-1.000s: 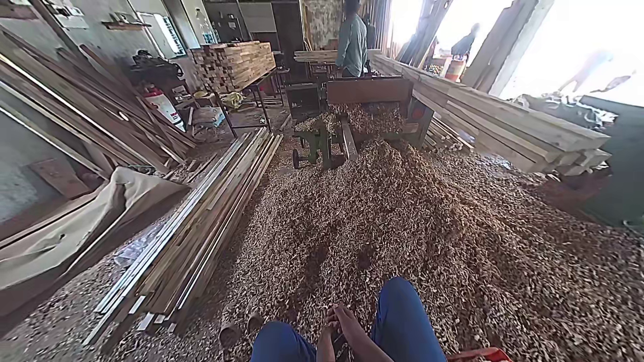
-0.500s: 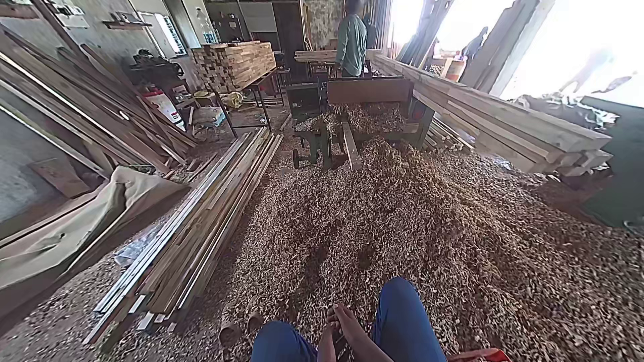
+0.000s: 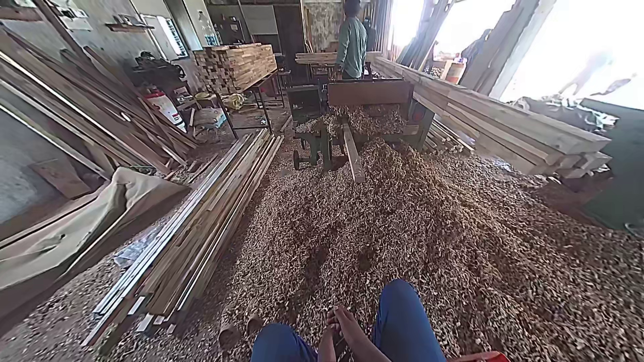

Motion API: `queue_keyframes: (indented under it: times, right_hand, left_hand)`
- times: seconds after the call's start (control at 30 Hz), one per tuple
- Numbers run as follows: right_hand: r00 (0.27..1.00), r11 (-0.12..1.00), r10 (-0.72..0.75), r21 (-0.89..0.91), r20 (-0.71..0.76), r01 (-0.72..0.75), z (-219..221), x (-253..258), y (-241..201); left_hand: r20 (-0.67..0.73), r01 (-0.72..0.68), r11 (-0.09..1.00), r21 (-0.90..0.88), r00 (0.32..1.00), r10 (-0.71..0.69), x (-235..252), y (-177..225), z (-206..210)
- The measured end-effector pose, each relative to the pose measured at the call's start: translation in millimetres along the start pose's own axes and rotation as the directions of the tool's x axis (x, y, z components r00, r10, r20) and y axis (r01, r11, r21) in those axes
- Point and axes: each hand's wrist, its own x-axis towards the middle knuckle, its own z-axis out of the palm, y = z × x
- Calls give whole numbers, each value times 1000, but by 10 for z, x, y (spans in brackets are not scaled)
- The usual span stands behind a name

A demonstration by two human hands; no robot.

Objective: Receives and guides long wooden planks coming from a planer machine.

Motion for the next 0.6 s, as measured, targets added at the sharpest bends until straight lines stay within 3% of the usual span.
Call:
queue_keyframes:
  times: [0.6]
  right_hand:
    - [1000, 1000, -6, 0, -8, 6, -2, -11, 18]
  left_hand:
    - [18, 3, 1000, -19, 1000, -2, 13, -23, -4]
